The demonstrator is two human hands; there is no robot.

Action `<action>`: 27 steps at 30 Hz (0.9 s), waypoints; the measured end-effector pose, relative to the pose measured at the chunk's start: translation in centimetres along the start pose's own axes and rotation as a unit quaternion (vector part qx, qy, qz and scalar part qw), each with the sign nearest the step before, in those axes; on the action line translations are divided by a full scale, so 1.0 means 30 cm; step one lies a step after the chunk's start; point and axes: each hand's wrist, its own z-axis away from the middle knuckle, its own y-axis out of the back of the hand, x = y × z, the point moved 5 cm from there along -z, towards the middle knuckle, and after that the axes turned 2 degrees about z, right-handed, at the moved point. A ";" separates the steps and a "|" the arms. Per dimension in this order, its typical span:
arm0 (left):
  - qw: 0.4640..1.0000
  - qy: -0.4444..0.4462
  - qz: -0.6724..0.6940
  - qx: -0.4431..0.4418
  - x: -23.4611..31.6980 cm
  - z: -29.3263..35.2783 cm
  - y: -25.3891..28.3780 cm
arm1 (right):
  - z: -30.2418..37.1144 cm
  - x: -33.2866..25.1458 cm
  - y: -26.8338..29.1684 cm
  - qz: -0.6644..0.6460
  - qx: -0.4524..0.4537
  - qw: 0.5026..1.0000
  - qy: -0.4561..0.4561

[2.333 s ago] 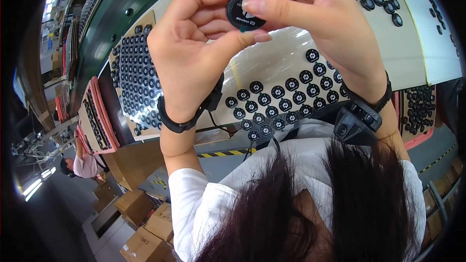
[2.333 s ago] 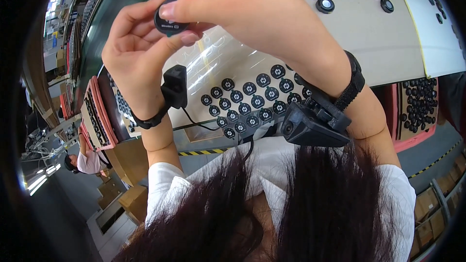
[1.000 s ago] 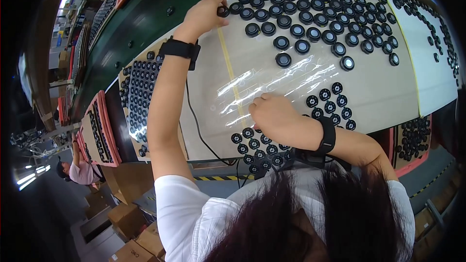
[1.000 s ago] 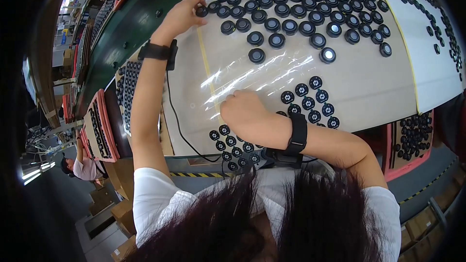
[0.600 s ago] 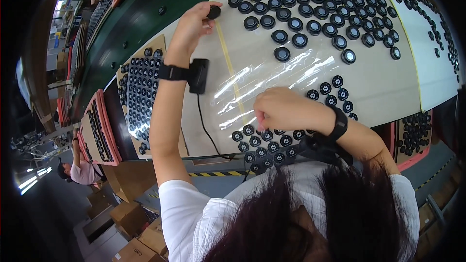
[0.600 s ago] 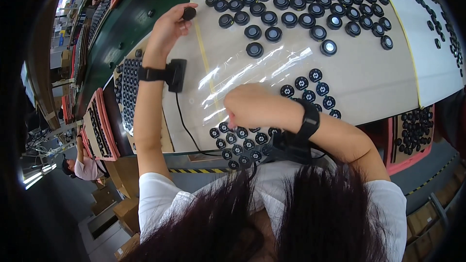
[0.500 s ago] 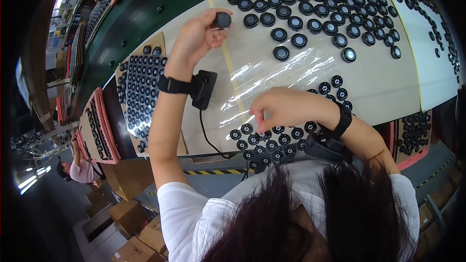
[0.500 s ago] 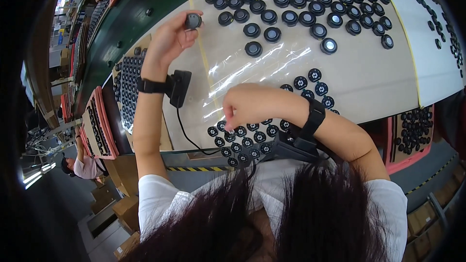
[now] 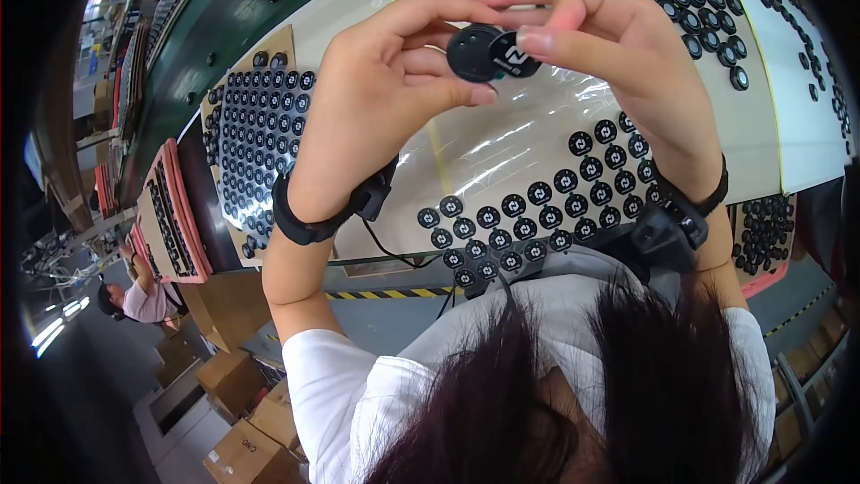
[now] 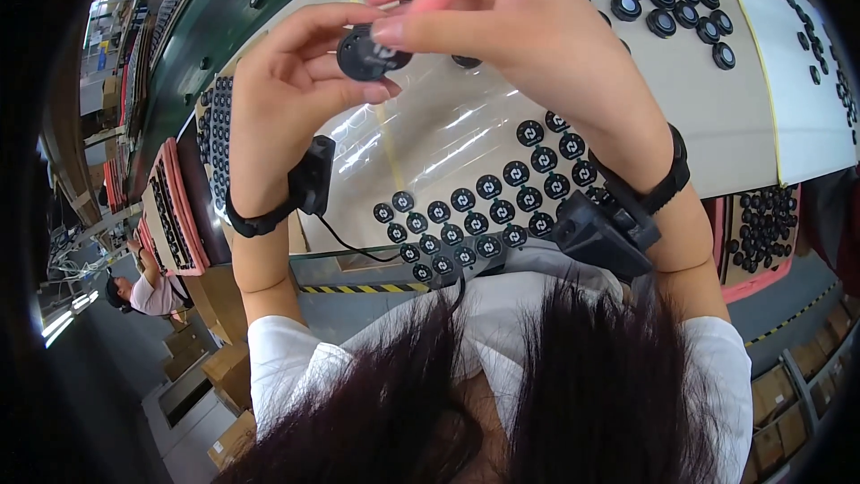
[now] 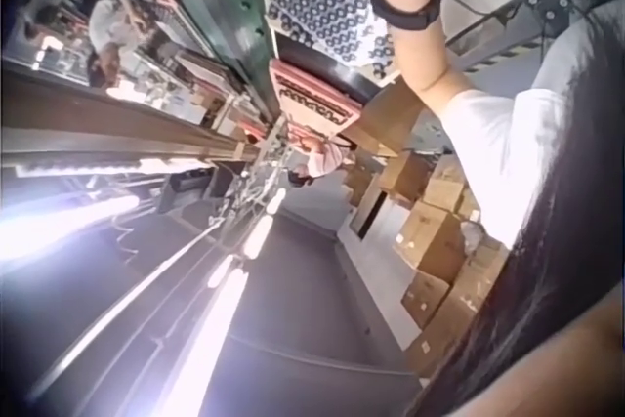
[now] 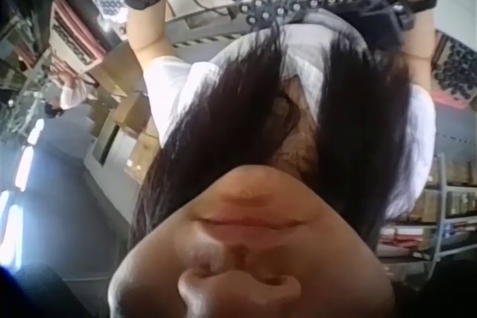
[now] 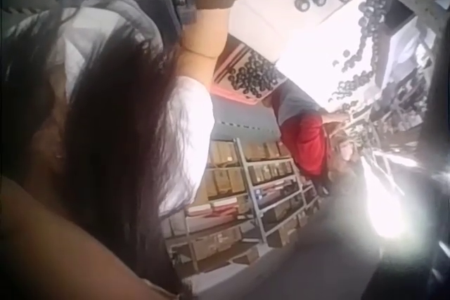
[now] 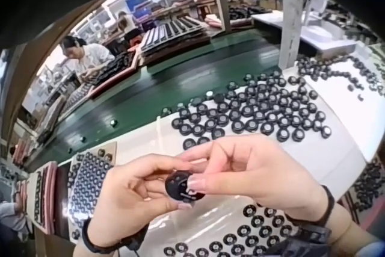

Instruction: Assembling small circular electronic components into a grid-based tray on a manual production line.

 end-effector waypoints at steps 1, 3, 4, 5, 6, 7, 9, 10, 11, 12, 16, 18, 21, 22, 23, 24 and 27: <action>1.000 -0.012 -0.020 -0.001 0.016 0.007 -0.008 | 0.002 -0.004 0.002 0.000 0.001 1.000 -0.001; 0.998 -0.035 -0.061 -0.003 0.043 0.017 -0.021 | 0.000 0.006 -0.001 -0.012 -0.033 0.999 -0.035; 0.998 -0.034 -0.061 -0.004 0.050 0.021 -0.025 | 0.000 0.012 -0.003 -0.018 -0.049 0.997 -0.052; 0.996 -0.032 -0.078 -0.006 0.057 0.024 -0.028 | -0.001 0.014 0.001 -0.018 -0.048 0.997 -0.053; 0.995 -0.029 -0.095 -0.006 0.063 0.029 -0.028 | -0.002 0.017 0.000 -0.020 -0.057 0.997 -0.055; 0.993 -0.026 -0.113 -0.007 0.065 0.033 -0.028 | -0.002 0.019 -0.002 -0.022 -0.066 0.996 -0.057; 0.992 -0.039 -0.119 -0.013 0.067 0.039 -0.029 | 0.003 0.012 -0.010 -0.025 -0.074 0.995 -0.059; 0.991 -0.052 -0.125 -0.018 0.071 0.042 -0.032 | 0.007 0.005 -0.017 -0.066 -0.062 0.993 -0.079; 0.989 -0.067 -0.131 -0.023 0.074 0.043 -0.034 | 0.009 -0.004 -0.024 -0.107 -0.049 0.988 -0.098; 0.989 -0.066 -0.132 -0.024 0.075 0.043 -0.034 | 0.011 -0.006 -0.028 -0.148 -0.037 0.981 -0.116; 0.987 -0.065 -0.147 -0.023 0.084 0.047 -0.037 | 0.016 -0.004 -0.033 -0.133 -0.032 0.982 -0.133; 0.990 -0.066 -0.123 -0.021 0.092 0.047 -0.039 | 0.018 -0.001 -0.037 -0.139 -0.032 0.981 -0.130; 0.993 -0.062 -0.104 -0.017 0.091 0.049 -0.040 | 0.020 0.005 -0.045 -0.152 -0.032 0.980 -0.122; 0.994 -0.059 -0.095 -0.013 0.091 0.050 -0.039 | 0.020 0.004 -0.048 -0.155 -0.033 0.981 -0.116; 0.995 -0.056 -0.086 -0.008 0.091 0.051 -0.038 | 0.019 0.004 -0.052 -0.157 -0.033 0.981 -0.110; 0.995 -0.055 -0.087 -0.009 0.091 0.052 -0.037 | 0.020 0.003 -0.055 -0.159 -0.034 0.981 -0.104; 0.996 -0.033 -0.080 -0.006 0.088 0.056 -0.031 | 0.022 0.003 -0.061 -0.149 -0.029 0.983 -0.098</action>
